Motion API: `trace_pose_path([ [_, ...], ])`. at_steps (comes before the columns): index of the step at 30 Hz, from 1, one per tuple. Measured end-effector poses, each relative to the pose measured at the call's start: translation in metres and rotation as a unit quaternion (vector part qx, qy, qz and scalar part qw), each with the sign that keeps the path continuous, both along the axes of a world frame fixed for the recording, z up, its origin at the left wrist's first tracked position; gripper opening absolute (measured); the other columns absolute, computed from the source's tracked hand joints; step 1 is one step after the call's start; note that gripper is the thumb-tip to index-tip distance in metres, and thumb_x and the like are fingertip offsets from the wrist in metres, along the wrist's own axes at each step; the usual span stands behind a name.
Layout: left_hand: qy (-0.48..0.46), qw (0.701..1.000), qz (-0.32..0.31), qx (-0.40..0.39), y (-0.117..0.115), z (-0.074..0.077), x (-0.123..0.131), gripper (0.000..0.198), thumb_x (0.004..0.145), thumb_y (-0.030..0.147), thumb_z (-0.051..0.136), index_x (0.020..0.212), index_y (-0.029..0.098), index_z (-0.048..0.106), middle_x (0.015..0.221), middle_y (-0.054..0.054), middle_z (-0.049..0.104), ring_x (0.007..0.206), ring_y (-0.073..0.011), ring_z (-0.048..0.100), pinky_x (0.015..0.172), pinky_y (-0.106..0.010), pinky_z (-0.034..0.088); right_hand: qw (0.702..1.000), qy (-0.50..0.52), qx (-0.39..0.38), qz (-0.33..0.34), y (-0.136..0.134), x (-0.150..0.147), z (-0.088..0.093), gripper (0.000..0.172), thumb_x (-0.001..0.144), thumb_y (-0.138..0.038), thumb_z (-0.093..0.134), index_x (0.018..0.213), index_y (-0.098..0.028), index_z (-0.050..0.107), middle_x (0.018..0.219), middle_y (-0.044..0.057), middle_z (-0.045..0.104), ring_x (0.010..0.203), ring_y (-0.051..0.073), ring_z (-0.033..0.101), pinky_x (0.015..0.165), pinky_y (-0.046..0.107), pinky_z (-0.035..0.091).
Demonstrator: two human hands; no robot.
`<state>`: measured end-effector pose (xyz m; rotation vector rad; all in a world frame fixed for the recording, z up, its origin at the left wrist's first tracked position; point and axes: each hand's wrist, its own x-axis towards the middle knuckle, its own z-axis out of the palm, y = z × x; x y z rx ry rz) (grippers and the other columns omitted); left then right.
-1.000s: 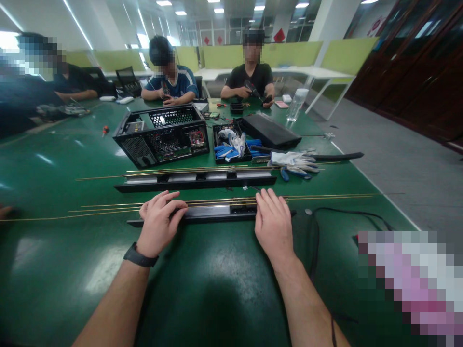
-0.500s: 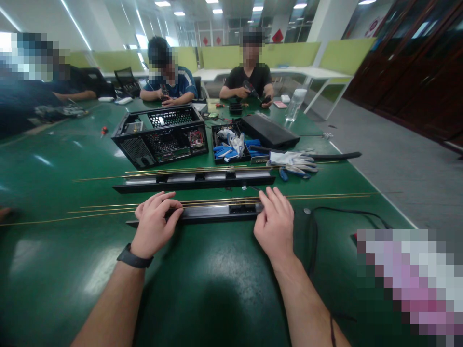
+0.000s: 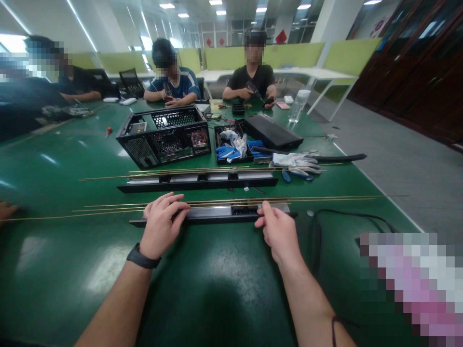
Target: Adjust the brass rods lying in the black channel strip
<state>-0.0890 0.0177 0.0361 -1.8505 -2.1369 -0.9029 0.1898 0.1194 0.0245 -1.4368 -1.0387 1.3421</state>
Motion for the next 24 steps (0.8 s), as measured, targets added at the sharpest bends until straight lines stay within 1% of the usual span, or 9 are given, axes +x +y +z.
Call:
trace_pose_path([
  [4,-0.004,1.000,-0.011,0.004,0.001,-0.002,0.004,0.016,0.100,0.028,0.059,0.100,0.030,0.075,0.126,-0.004,0.073,0.133,-0.0296,0.056,0.109,-0.053,0.033,0.995,0.101,-0.002,0.002,0.000,-0.001,0.003,0.050,0.072,-0.057,0.083,0.095,-0.018,0.062,0.064,-0.002,0.062,0.035,0.005,0.032,0.031,0.018,0.017],
  [7,-0.005,1.000,-0.022,0.003,0.001,-0.003,0.006,0.018,0.100,0.029,0.059,0.110,0.030,0.074,0.130,-0.005,0.072,0.134,-0.0299,0.056,0.110,-0.053,0.033,0.989,0.148,-0.004,-0.018,0.005,0.006,0.004,0.044,0.069,-0.047,0.086,0.091,-0.018,0.061,0.064,-0.004,0.059,0.038,0.005,0.035,0.030,0.017,0.020],
  [10,-0.006,1.000,-0.020,0.002,0.001,-0.004,0.006,0.025,0.100,0.029,0.059,0.123,0.028,0.069,0.135,-0.008,0.070,0.136,-0.0303,0.055,0.112,-0.054,0.033,0.982,0.152,-0.005,-0.107,0.016,0.019,0.007,0.030,0.074,-0.035,0.081,0.085,-0.018,0.058,0.062,-0.005,0.055,0.039,0.005,0.036,0.030,0.017,0.021],
  [12,-0.008,1.000,-0.011,-0.003,0.001,-0.005,0.006,0.027,0.099,0.029,0.059,0.125,0.027,0.068,0.137,-0.010,0.068,0.138,-0.0306,0.055,0.114,-0.054,0.032,0.971,0.146,0.005,-0.187,0.023,0.028,0.010,0.021,0.078,-0.029,0.075,0.083,-0.019,0.056,0.061,-0.006,0.053,0.039,0.005,0.036,0.030,0.018,0.022],
  [14,-0.008,1.000,-0.003,-0.008,0.002,-0.007,0.006,0.028,0.099,0.028,0.058,0.126,0.026,0.067,0.139,-0.011,0.067,0.139,-0.0309,0.053,0.116,-0.055,0.031,0.962,0.146,0.007,-0.232,0.027,0.033,0.013,0.014,0.082,-0.026,0.068,0.083,-0.019,0.056,0.060,-0.006,0.053,0.038,0.006,0.036,0.030,0.018,0.021],
  [15,-0.007,1.000,-0.002,-0.010,0.002,-0.007,0.006,0.029,0.100,0.028,0.058,0.127,0.025,0.066,0.140,-0.012,0.067,0.140,-0.0309,0.053,0.117,-0.055,0.030,0.961,0.149,-0.001,-0.234,0.028,0.032,0.014,0.013,0.085,-0.028,0.065,0.084,-0.019,0.056,0.060,-0.005,0.053,0.038,0.006,0.036,0.030,0.019,0.021],
  [17,-0.002,1.000,-0.003,-0.013,0.002,-0.009,0.007,0.030,0.100,0.028,0.057,0.129,0.024,0.065,0.141,-0.012,0.066,0.141,-0.0308,0.052,0.120,-0.056,0.028,0.968,0.146,-0.017,-0.203,0.025,0.027,0.016,0.016,0.089,-0.033,0.061,0.085,-0.019,0.057,0.062,-0.003,0.057,0.036,0.006,0.036,0.029,0.019,0.020],
  [21,0.006,1.000,-0.004,-0.015,0.002,-0.010,0.011,0.032,0.100,0.030,0.057,0.131,0.024,0.064,0.142,-0.012,0.065,0.144,-0.0316,0.050,0.123,-0.059,0.024,0.987,0.119,-0.010,-0.104,0.016,0.014,0.016,0.022,0.082,-0.034,0.074,0.089,-0.016,0.062,0.066,-0.002,0.059,0.037,0.006,0.038,0.028,0.016,0.019],
  [24,0.011,1.000,-0.006,-0.019,0.002,-0.010,0.013,0.034,0.102,0.030,0.055,0.134,0.023,0.062,0.142,-0.013,0.065,0.145,-0.0315,0.049,0.124,-0.058,0.024,0.985,0.125,-0.020,-0.115,0.019,0.020,0.013,0.017,0.083,-0.029,0.073,0.086,-0.016,0.063,0.064,-0.002,0.056,0.038,0.006,0.039,0.028,0.016,0.020],
])
